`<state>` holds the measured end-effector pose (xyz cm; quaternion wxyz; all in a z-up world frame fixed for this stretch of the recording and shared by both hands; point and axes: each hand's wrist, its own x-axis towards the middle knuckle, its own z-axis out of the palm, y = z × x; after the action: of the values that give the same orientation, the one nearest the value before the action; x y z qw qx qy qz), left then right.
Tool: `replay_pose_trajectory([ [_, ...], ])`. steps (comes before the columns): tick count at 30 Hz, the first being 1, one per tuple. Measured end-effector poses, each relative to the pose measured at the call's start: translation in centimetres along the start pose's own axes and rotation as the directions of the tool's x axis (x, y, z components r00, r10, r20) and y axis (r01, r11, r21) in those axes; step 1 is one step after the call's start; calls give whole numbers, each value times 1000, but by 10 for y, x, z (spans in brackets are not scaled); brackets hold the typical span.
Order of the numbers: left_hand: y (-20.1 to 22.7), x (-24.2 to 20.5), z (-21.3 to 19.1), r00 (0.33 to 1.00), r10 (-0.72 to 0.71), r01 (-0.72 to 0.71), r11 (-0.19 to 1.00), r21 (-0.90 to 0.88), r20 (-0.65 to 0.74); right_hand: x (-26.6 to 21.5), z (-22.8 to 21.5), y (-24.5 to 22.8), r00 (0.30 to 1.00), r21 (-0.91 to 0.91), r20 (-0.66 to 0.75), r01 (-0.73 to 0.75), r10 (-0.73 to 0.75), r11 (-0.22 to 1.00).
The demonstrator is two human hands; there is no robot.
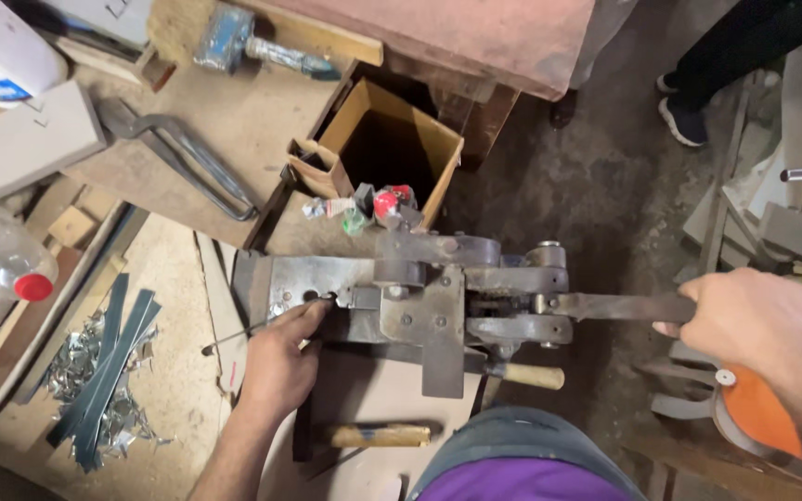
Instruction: The person repeatedly measures thin metal strips against a white plastic template and cuts them to size using a manual guillotine shear. They handle the strips one by one, aligning them with the template before feeding them into the machine and operating the lever to cut.
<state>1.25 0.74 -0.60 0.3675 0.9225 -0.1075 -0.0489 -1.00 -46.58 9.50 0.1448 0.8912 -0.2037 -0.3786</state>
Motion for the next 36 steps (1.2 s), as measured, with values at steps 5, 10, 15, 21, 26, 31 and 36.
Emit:
replay_pose_trajectory([
  [5,3,-2,-9,998,-33,28,996,82,61,-9,0,4,999,49,-35,44,-42,998],
  [10,17,-2,-23,998,34,-40,992,116,59,-28,-17,6,999,30,-29,41,-40,999],
  [15,47,-17,-46,997,78,-78,997,-4,3,-26,-7,14,994,51,-78,86,-81,995],
  [21,81,-78,-46,993,79,-72,994,83,-92,-2,23,19,945,113,-244,253,-220,961],
  [26,89,-133,-23,977,99,-94,995,36,-190,-24,38,6,575,32,-684,639,-449,769],
  [31,94,-175,-8,994,91,-84,992,91,-68,-77,62,-50,149,23,-887,960,-437,280],
  [36,103,-197,2,957,283,-286,956,61,61,-131,80,-86,29,63,-762,998,-647,-29],
])
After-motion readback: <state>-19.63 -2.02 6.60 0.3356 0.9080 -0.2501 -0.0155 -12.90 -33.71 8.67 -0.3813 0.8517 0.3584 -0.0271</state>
